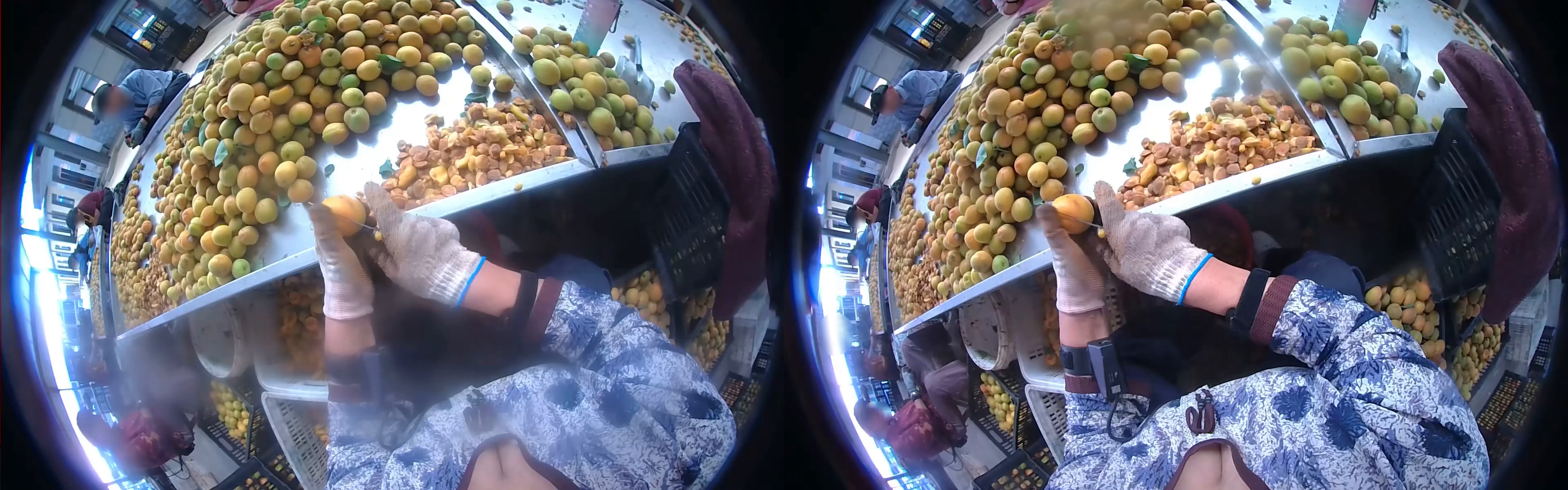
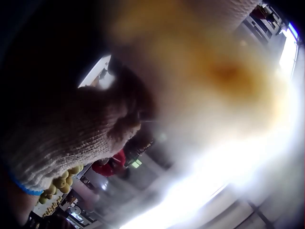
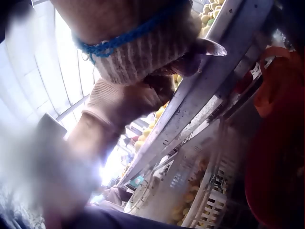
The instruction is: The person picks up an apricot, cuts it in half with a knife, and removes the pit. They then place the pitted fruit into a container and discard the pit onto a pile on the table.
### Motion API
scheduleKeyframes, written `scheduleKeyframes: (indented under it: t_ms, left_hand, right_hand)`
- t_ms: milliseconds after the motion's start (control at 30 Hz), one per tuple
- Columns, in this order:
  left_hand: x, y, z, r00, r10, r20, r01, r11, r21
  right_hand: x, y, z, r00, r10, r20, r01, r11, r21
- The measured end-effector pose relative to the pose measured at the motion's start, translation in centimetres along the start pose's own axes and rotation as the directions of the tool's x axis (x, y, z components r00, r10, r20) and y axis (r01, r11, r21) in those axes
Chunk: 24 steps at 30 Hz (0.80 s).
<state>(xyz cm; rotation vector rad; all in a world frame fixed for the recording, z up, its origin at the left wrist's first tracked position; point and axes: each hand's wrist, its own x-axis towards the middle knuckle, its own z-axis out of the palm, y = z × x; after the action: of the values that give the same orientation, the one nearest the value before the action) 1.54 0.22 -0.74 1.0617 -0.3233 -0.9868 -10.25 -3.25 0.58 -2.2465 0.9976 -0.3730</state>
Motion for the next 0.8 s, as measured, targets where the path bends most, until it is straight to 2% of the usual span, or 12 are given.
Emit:
scheduleKeyframes:
  t_ms: [67, 100, 167, 267, 300, 400, 433, 467, 567, 633, 733, 800]
  left_hand:
    - [0.3, -0.3, -0.7, 0.99, 0.103, 0.092, -0.122, 0.966, 0.23]
    - [0.3, -0.3, -1.0, 0.991, 0.101, 0.092, -0.12, 0.965, 0.231]
    - [0.0, 0.1, -1.1, 0.936, 0.319, 0.149, -0.351, 0.813, 0.464]
    - [0.1, -0.7, -1.1, 0.971, 0.23, 0.063, -0.237, 0.897, 0.373]
    - [0.6, -0.6, -2.1, 0.937, 0.293, 0.192, -0.35, 0.77, 0.533]
    - [0.4, -0.1, -1.7, 0.907, 0.324, 0.27, -0.422, 0.683, 0.597]
    - [-0.2, 0.6, -0.9, 0.935, 0.263, 0.236, -0.352, 0.745, 0.566]
    - [0.1, 1.0, -1.2, 0.931, 0.231, 0.284, -0.365, 0.643, 0.674]
    - [0.1, 0.4, -0.7, 0.873, 0.195, 0.447, -0.48, 0.502, 0.719]
    - [0.0, 0.4, -1.0, 0.878, 0.169, 0.448, -0.467, 0.51, 0.722]
    - [0.1, 0.5, -1.1, 0.869, 0.11, 0.482, -0.463, 0.522, 0.716]
    - [0.2, 0.5, -1.5, 0.829, 0.158, 0.536, -0.539, 0.481, 0.691]
  right_hand:
    - [0.0, -0.2, -0.4, 0.999, 0.025, -0.021, -0.027, 0.997, -0.077]
    - [0.0, -0.2, -0.4, 0.999, 0.027, -0.021, -0.029, 0.997, -0.075]
    - [0.0, -0.1, -0.3, 0.999, 0.029, 0.028, -0.027, 0.997, -0.067]
    - [-0.4, 0.3, 0.3, 0.996, -0.049, -0.069, 0.042, 0.994, -0.105]
    - [-0.5, 0.5, 0.6, 0.994, -0.046, -0.102, 0.033, 0.992, -0.126]
    - [-0.6, 1.1, 0.4, 0.996, -0.035, -0.078, 0.022, 0.985, -0.169]
    - [-0.7, 1.2, 0.3, 0.993, -0.049, -0.109, 0.031, 0.986, -0.163]
    - [-0.6, 1.3, 0.1, 0.997, -0.011, -0.081, 0.001, 0.992, -0.129]
    - [-0.1, 2.6, 0.9, 0.989, -0.029, -0.146, 0.033, 0.999, 0.021]
    - [0.3, 2.8, 0.7, 0.986, 0.135, -0.098, -0.134, 0.991, 0.022]
    - [-0.2, 2.0, -0.3, 0.994, 0.062, -0.095, -0.05, 0.99, 0.129]
    - [0.5, 2.8, -0.2, 0.998, 0.019, -0.06, -0.005, 0.975, 0.224]
